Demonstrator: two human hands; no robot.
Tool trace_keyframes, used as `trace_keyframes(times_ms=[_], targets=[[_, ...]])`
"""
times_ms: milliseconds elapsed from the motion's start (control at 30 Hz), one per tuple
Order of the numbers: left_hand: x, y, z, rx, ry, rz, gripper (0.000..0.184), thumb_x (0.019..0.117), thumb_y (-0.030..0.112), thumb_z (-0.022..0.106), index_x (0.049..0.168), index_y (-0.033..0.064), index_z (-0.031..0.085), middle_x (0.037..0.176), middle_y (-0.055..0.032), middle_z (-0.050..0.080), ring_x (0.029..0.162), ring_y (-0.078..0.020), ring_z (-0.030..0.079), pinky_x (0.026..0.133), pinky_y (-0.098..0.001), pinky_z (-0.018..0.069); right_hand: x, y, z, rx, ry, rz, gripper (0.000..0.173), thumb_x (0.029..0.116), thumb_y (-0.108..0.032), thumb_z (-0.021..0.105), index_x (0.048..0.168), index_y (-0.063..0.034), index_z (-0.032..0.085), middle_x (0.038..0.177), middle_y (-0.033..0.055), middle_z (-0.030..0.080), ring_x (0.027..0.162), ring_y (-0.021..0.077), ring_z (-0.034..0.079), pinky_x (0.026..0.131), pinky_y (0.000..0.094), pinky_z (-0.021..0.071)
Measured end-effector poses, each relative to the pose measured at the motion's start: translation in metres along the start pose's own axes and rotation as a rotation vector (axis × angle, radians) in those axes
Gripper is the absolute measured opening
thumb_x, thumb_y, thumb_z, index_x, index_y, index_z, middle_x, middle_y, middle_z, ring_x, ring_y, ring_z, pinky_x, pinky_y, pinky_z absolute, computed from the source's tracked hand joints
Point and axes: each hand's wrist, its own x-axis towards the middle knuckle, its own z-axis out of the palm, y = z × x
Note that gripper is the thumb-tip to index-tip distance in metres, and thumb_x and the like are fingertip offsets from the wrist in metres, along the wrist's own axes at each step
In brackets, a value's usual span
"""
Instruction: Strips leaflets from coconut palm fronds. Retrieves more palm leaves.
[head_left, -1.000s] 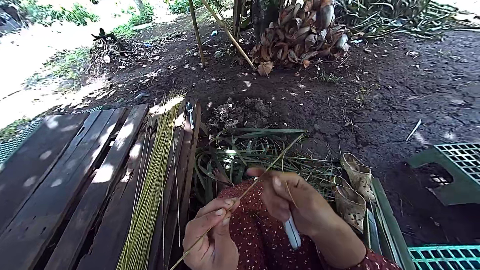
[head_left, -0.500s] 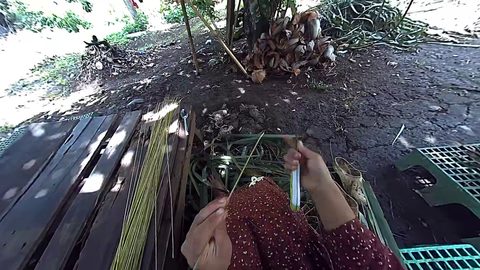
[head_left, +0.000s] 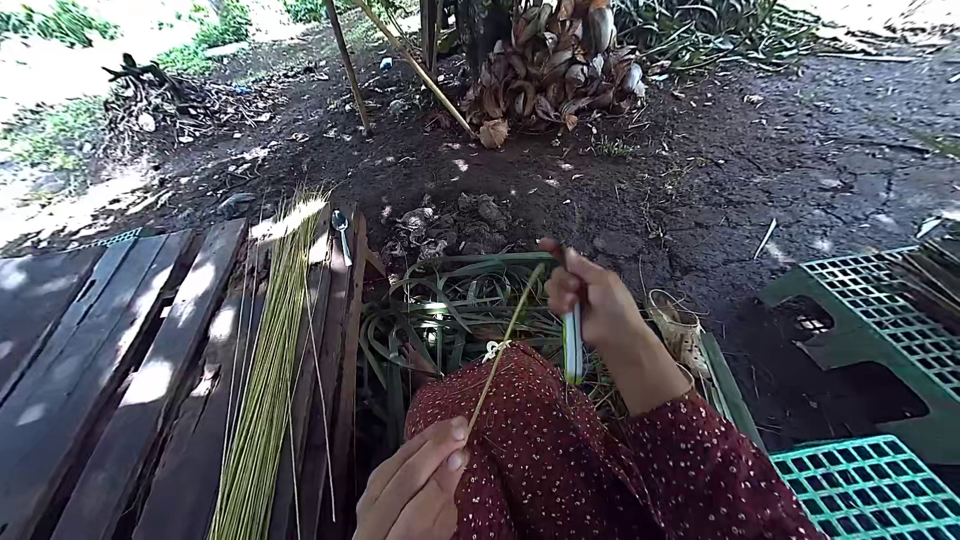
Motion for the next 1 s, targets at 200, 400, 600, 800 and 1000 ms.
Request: trace_keyframes(times_ms=[200, 400, 600, 800, 1000], targets=[[-0.009, -0.006, -0.004, 0.022, 0.033, -0.042, 0.008, 0.1049, 0.007, 0.054, 0.108, 0.0098, 0.06, 0.124, 0.0053, 0.068, 0.117, -0.0075, 0.067, 0.098, -0.0247, 0.0573, -0.022, 0.01, -0.006, 0.062, -0.357, 0.177, 0.042, 0.1092, -0.031, 0.03, 0.137, -0.014, 0.056, 0.056, -0.0126, 0.05, 0.047, -0.0035, 0.048, 0.048, 0.0125, 0.0433], [-0.012, 0.002, 0.013, -0.137, 0.125, -0.213, 0.012, 0.1052, 0.016, 0.057, 0.111, 0.0184, 0.067, 0.12, 0.0123, 0.071, 0.108, -0.0034, 0.07, 0.091, -0.0199, 0.0583, -0.067, 0.038, 0.025, 0.223, -0.801, 0.329, 0.039, 0.1054, -0.026, 0.05, 0.142, -0.0137, 0.052, 0.063, -0.0163, 0.053, 0.051, -0.0052, 0.05, 0.05, 0.0119, 0.0426], [-0.008, 0.018, 0.01, -0.376, 0.234, -0.462, 0.019, 0.1006, 0.025, 0.064, 0.116, 0.0288, 0.074, 0.115, 0.0142, 0.074, 0.098, -0.0022, 0.072, 0.083, -0.0171, 0.0599, -0.047, 0.031, 0.023, 0.064, -0.382, -0.019, 0.035, 0.1063, -0.022, 0.041, 0.124, -0.0053, 0.067, 0.056, -0.0117, 0.054, 0.048, -0.0031, 0.051, 0.05, 0.0139, 0.0448], [-0.011, 0.018, 0.014, -0.381, 0.253, -0.468, 0.018, 0.1003, 0.022, 0.065, 0.115, 0.0282, 0.074, 0.116, 0.014, 0.074, 0.099, -0.0027, 0.072, 0.084, -0.018, 0.06, -0.044, 0.019, 0.023, 0.115, -0.278, 0.075, 0.041, 0.1099, -0.026, 0.029, 0.135, -0.0087, 0.057, 0.054, -0.0087, 0.048, 0.045, -0.0002, 0.049, 0.049, 0.0148, 0.045], [-0.007, 0.03, 0.018, -0.517, 0.337, -0.614, 0.012, 0.0988, 0.023, 0.066, 0.107, 0.0242, 0.075, 0.108, 0.008, 0.076, 0.092, -0.005, 0.074, 0.08, -0.019, 0.0613, -0.077, 0.033, 0.03, 0.053, -0.699, 0.201, 0.035, 0.1064, -0.02, 0.044, 0.131, -0.0052, 0.063, 0.063, -0.0166, 0.054, 0.052, -0.0056, 0.05, 0.05, 0.0125, 0.043]])
